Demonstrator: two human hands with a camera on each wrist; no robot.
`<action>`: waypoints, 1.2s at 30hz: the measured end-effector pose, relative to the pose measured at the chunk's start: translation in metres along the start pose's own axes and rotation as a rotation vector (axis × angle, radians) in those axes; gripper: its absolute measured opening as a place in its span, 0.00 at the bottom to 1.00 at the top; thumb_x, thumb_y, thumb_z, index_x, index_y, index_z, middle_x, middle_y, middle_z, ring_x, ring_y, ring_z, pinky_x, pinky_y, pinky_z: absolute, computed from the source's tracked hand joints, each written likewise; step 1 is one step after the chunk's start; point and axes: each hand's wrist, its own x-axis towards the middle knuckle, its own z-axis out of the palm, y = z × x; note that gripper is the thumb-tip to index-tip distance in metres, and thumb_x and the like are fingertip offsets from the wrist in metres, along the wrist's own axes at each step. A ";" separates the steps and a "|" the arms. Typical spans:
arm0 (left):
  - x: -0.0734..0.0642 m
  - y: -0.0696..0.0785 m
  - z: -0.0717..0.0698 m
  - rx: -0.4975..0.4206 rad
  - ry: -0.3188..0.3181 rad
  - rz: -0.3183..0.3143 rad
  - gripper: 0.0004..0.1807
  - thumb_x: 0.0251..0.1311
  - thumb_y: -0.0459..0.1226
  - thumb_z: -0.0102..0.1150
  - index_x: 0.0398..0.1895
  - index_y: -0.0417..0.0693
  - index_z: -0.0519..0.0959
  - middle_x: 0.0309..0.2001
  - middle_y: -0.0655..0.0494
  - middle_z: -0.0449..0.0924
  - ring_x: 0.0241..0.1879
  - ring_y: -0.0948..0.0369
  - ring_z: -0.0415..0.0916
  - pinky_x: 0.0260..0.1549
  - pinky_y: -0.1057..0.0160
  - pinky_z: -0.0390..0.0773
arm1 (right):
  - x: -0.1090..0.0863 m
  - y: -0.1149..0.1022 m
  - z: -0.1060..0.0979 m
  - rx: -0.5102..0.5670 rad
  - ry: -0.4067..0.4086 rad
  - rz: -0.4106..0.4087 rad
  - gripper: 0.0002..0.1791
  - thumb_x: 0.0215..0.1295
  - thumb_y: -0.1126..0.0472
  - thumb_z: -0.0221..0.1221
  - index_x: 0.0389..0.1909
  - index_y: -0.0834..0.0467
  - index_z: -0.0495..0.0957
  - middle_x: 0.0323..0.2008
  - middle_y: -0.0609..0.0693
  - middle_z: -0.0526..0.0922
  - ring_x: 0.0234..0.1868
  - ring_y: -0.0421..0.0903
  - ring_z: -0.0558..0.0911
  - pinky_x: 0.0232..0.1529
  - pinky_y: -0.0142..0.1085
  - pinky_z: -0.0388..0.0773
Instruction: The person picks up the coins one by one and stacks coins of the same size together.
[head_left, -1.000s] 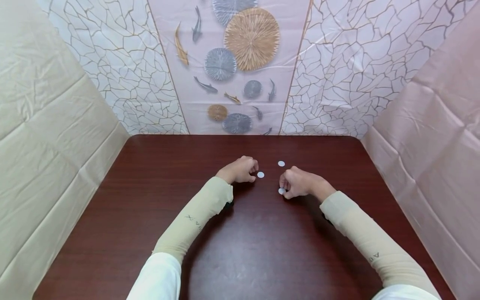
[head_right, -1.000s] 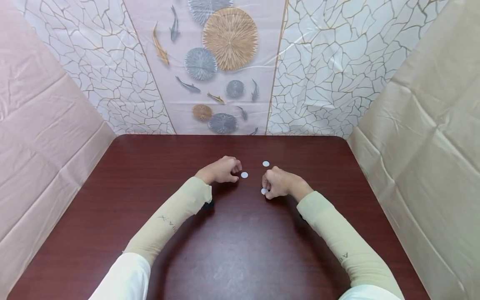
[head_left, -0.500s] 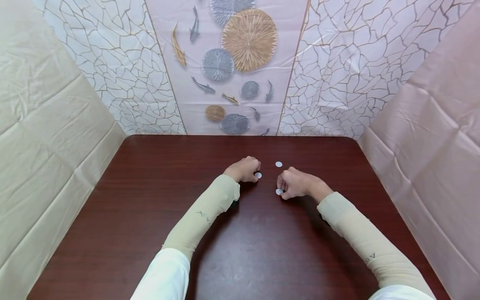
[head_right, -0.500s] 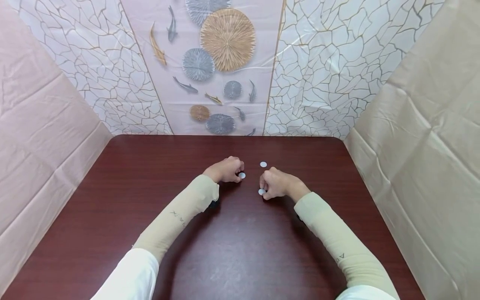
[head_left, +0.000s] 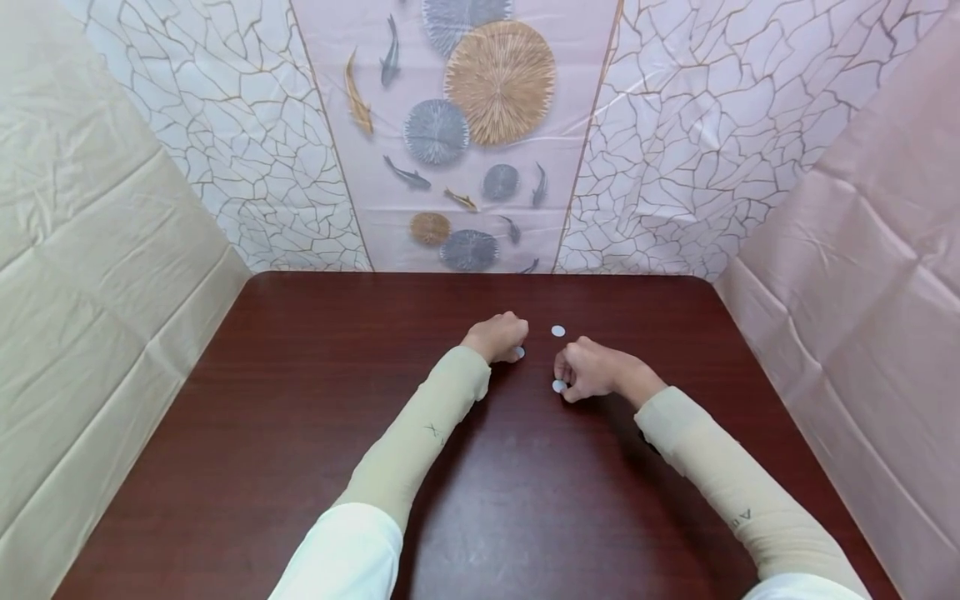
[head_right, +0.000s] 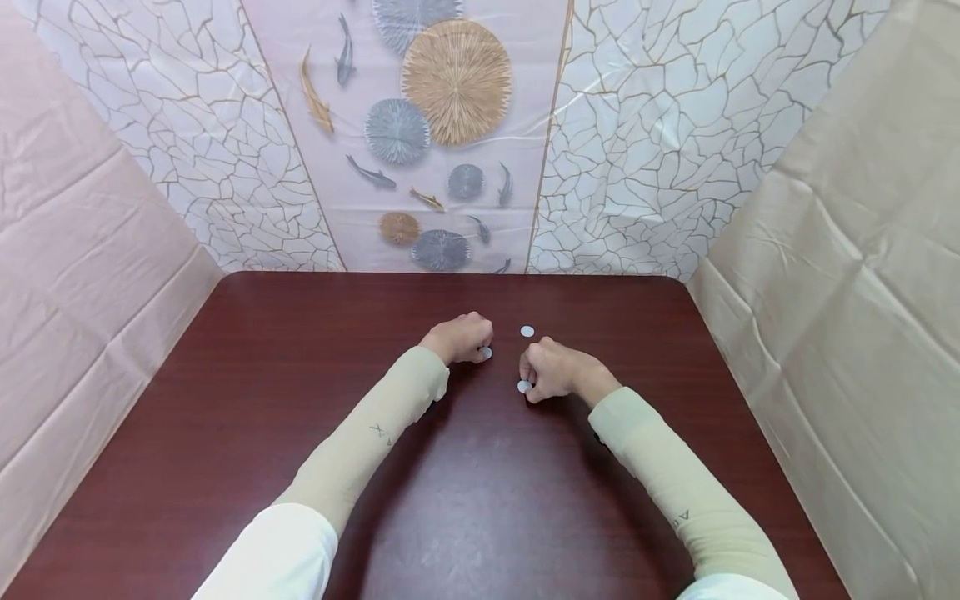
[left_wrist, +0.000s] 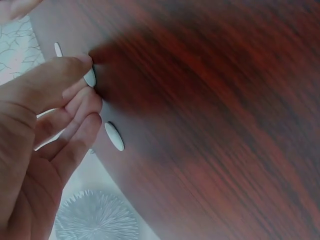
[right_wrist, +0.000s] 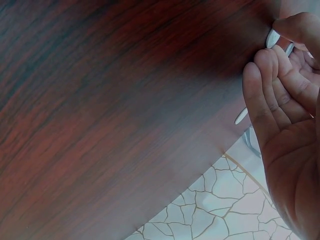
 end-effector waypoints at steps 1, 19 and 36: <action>0.001 0.001 0.000 -0.001 -0.001 0.002 0.10 0.72 0.36 0.64 0.30 0.48 0.76 0.31 0.54 0.78 0.33 0.58 0.79 0.34 0.64 0.75 | 0.000 0.001 0.000 -0.001 0.002 -0.002 0.08 0.53 0.61 0.74 0.32 0.54 0.84 0.30 0.43 0.86 0.32 0.34 0.82 0.38 0.32 0.82; 0.010 -0.003 0.011 0.112 0.020 0.081 0.12 0.58 0.44 0.72 0.38 0.51 0.81 0.39 0.53 0.79 0.38 0.58 0.80 0.38 0.62 0.81 | -0.003 0.001 0.005 0.013 0.005 0.008 0.08 0.54 0.61 0.74 0.33 0.53 0.85 0.31 0.42 0.87 0.33 0.34 0.83 0.39 0.31 0.83; 0.016 -0.010 0.005 -0.041 0.087 0.111 0.07 0.52 0.43 0.70 0.27 0.54 0.80 0.30 0.59 0.80 0.30 0.60 0.78 0.31 0.65 0.79 | -0.005 0.002 0.003 0.017 0.019 0.015 0.09 0.53 0.60 0.74 0.33 0.53 0.84 0.30 0.42 0.87 0.33 0.34 0.83 0.39 0.31 0.83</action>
